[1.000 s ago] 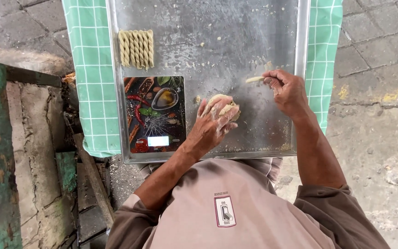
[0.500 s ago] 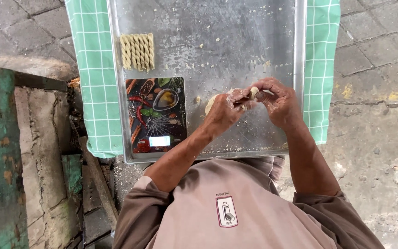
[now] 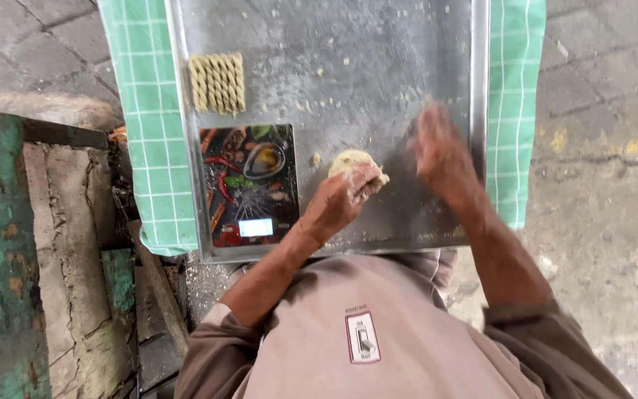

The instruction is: The person is portioning dough, weighing it on a digital scale, rolling it into thin strips, and twisting them into decorative shapes on a metal tray.

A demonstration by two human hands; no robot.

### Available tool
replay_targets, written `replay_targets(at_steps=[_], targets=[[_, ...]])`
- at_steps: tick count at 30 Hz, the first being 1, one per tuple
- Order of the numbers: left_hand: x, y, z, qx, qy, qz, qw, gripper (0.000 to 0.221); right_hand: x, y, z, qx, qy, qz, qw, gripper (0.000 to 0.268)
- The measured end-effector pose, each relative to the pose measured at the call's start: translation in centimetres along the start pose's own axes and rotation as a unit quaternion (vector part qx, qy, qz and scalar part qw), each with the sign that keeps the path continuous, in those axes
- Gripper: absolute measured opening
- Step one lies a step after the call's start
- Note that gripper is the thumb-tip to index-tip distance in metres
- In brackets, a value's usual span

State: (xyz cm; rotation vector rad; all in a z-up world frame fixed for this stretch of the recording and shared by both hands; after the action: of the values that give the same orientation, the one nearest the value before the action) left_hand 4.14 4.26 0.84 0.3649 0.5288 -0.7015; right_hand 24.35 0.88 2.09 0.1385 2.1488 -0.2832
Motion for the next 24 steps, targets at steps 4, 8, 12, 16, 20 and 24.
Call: replay_targets(at_steps=[4,8,12,16,20,24], targets=[[0.7,-0.6,-0.7,0.027,0.040,0.004,0.999,0.015,0.2,-2.1,-3.0,0.000,0.001,-0.056,0.998,0.056],[0.4,-0.4,0.1,0.056,0.112,0.001,0.992,0.014,1.0,3.1,1.8,-0.058,-0.011,-0.017,0.998,0.052],[-0.2,0.0,0.7,0.058,0.136,0.009,0.989,0.014,2.1,6.1,5.1,-0.119,-0.060,0.024,0.991,0.049],[4.1,-0.8,-2.9,0.016,0.244,-0.086,0.966,0.016,2.7,4.1,5.2,-0.154,-0.053,0.054,0.985,0.045],[6.5,-1.8,-5.8,0.019,0.245,-0.073,0.966,0.015,3.3,-1.6,3.7,-0.112,-0.036,0.030,0.993,0.040],[6.5,-1.8,-6.4,0.018,0.241,-0.077,0.967,0.018,4.9,-1.5,4.9,-0.108,-0.058,-0.030,0.992,0.042]])
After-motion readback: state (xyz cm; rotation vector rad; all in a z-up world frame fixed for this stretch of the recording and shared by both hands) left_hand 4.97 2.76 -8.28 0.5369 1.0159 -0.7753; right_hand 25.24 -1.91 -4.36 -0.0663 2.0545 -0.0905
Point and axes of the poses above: each hand's wrist, its own y-axis towards the middle knuckle, its own x-axis out of the palm, z = x × y, the point moved 6 cm from there along y, towards the middle knuckle, and after that the axes turned 12 degrees about y, right-handed, at the moved point
